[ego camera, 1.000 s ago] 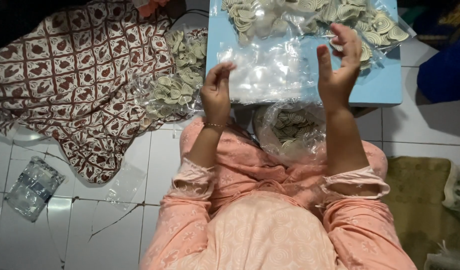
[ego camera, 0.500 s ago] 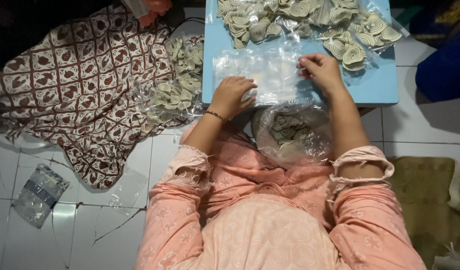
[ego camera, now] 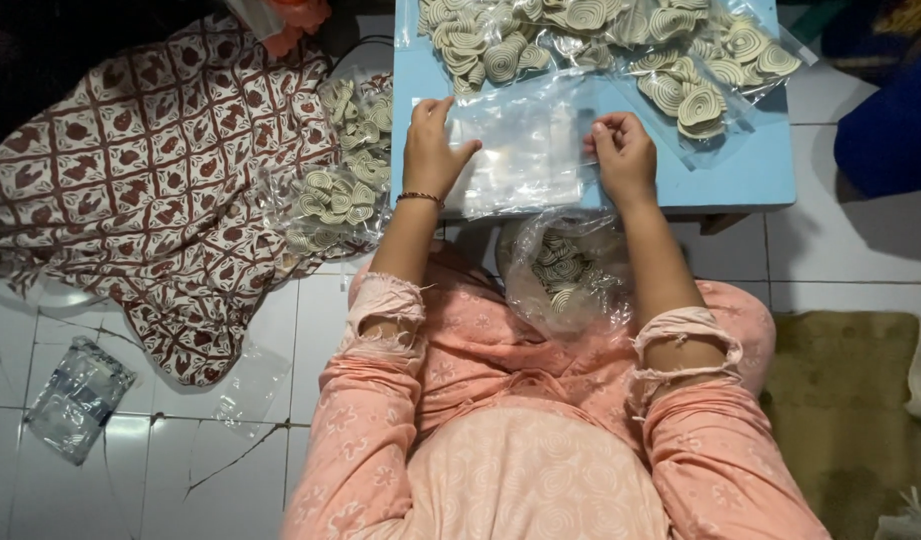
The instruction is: The person picks up decorative items from a large bag and places them into individual plastic sleeves by hand.
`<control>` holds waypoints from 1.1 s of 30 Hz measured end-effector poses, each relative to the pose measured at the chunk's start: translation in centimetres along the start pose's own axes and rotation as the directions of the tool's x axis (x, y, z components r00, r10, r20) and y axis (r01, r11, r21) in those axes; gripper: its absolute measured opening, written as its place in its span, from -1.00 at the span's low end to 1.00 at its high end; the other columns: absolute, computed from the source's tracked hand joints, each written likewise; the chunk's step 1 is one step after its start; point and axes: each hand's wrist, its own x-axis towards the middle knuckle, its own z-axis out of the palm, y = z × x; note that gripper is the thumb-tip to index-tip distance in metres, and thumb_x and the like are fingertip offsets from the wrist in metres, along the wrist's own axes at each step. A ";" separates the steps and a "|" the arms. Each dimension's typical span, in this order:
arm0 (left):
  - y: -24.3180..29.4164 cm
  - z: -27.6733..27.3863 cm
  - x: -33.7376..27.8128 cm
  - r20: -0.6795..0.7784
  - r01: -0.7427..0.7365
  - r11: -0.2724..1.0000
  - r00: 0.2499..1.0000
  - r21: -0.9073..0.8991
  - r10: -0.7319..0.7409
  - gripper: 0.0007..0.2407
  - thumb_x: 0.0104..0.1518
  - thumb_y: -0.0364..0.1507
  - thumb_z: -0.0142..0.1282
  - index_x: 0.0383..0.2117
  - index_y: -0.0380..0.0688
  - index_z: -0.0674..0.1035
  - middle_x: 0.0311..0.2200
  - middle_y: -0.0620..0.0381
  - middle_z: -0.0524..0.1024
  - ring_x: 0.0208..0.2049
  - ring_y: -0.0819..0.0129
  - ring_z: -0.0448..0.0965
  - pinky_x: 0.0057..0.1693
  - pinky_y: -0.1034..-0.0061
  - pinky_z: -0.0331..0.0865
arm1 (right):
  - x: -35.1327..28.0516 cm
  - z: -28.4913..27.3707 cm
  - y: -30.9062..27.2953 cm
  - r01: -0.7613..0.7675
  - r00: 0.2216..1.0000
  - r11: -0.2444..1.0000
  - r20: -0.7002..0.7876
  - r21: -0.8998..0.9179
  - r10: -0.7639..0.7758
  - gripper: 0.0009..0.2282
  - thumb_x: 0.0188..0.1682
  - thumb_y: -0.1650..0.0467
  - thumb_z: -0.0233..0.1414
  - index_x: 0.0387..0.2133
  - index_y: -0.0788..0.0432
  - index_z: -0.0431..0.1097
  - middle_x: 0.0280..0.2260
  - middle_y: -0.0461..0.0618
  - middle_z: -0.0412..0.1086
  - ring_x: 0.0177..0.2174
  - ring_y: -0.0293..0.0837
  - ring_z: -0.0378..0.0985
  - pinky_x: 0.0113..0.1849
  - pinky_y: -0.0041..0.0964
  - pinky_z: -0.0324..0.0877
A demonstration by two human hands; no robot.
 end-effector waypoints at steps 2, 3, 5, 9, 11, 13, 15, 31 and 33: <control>0.0 0.2 0.2 -0.002 0.028 1.000 1.000 -0.001 -0.028 -0.45 -0.18 -0.34 0.27 -0.03 -0.21 0.28 -0.09 0.00 0.24 -0.08 0.18 0.29 0.02 0.37 0.24 | -0.1 -0.2 0.2 0.018 1.000 0.999 0.000 0.040 -0.018 -0.93 -0.07 0.41 -0.13 -0.38 0.17 0.24 -0.49 -0.05 0.37 -0.49 -0.28 0.45 -0.42 -0.50 0.39; -0.1 0.3 0.2 -0.006 0.056 0.998 0.998 -0.003 -0.056 -0.40 -0.18 -0.32 0.28 0.00 -0.22 0.25 -0.06 -0.01 0.23 -0.05 0.17 0.28 0.04 0.36 0.23 | -0.1 -0.2 0.3 0.037 0.999 0.996 0.000 0.077 -0.037 -0.92 -0.05 0.42 -0.13 -0.36 0.19 0.23 -0.48 -0.03 0.36 -0.49 -0.27 0.44 -0.42 -0.49 0.40; -0.4 0.8 0.3 0.009 0.097 0.995 0.995 0.035 -0.097 -0.37 -0.18 -0.25 0.26 0.01 -0.21 0.22 -0.05 -0.04 0.24 -0.03 0.14 0.25 0.05 0.33 0.20 | 0.2 -0.1 1.1 0.084 0.996 0.989 -0.021 0.120 -0.082 -0.93 -0.04 0.43 -0.14 -0.37 0.20 0.22 -0.50 -0.03 0.35 -0.53 -0.27 0.42 -0.44 -0.49 0.39; 0.3 0.7 -0.4 -0.020 0.186 0.981 0.982 -0.057 -0.188 -0.43 -0.20 -0.20 0.22 -0.03 -0.14 0.31 -0.35 0.16 0.41 -0.28 0.31 0.38 -0.15 0.42 0.30 | 0.1 -0.3 1.1 0.128 0.991 0.974 -0.071 0.187 -0.117 -0.95 -0.04 0.46 -0.11 -0.39 0.21 0.23 -0.52 -0.02 0.33 -0.58 -0.27 0.41 -0.48 -0.52 0.36; -0.9 2.1 -0.5 -0.081 0.154 0.986 0.984 -0.067 -0.159 -0.46 -0.21 -0.22 0.24 -0.07 -0.09 0.34 -0.39 0.21 0.41 -0.30 0.34 0.36 -0.16 0.45 0.29 | 0.2 -0.4 1.5 0.159 0.985 0.968 -0.092 0.193 -0.144 -0.95 -0.05 0.46 -0.08 -0.40 0.22 0.24 -0.52 -0.02 0.34 -0.58 -0.26 0.42 -0.49 -0.52 0.36; -1.4 2.7 -0.7 -0.144 0.124 0.989 0.980 -0.076 -0.134 -0.50 -0.22 -0.24 0.25 -0.10 -0.05 0.37 -0.43 0.25 0.41 -0.33 0.37 0.35 -0.17 0.48 0.27 | 0.1 -0.4 1.3 0.191 0.979 0.961 -0.109 0.199 -0.172 -0.95 -0.07 0.46 -0.04 -0.41 0.22 0.26 -0.52 -0.02 0.35 -0.58 -0.26 0.43 -0.50 -0.52 0.35; -1.1 2.8 -1.2 -0.196 0.092 0.990 0.974 -0.107 -0.111 -0.55 -0.20 -0.28 0.25 -0.12 -0.01 0.39 -0.45 0.31 0.40 -0.37 0.43 0.34 -0.17 0.53 0.26 | -0.2 -0.4 0.7 0.190 0.980 0.957 -0.099 0.219 -0.172 -0.86 -0.11 0.48 0.03 -0.30 0.23 0.29 -0.47 -0.04 0.37 -0.55 -0.28 0.43 -0.47 -0.53 0.40; 0.0 1.8 -2.6 -0.294 -0.042 0.951 0.954 -0.306 -0.052 -0.69 -0.04 -0.51 0.07 -0.13 -0.01 0.40 -0.46 0.30 0.43 -0.43 0.50 0.37 -0.26 0.62 0.39 | 0.3 -0.6 2.0 0.196 0.978 0.958 -0.105 0.209 -0.178 -0.88 -0.06 0.49 -0.05 -0.28 0.20 0.20 -0.45 -0.04 0.25 -0.58 -0.29 0.34 -0.49 -0.52 0.34; -0.2 1.8 -2.7 -0.309 -0.071 0.919 0.949 -0.389 -0.057 -0.71 -0.03 -0.52 0.06 -0.14 -0.02 0.41 -0.46 0.27 0.46 -0.44 0.54 0.42 -0.28 0.67 0.46 | 0.4 -0.8 2.3 0.172 0.984 0.952 -0.090 0.254 -0.154 -0.93 -0.05 0.50 -0.06 -0.36 0.18 0.16 -0.42 -0.05 0.24 -0.54 -0.27 0.32 -0.45 -0.50 0.34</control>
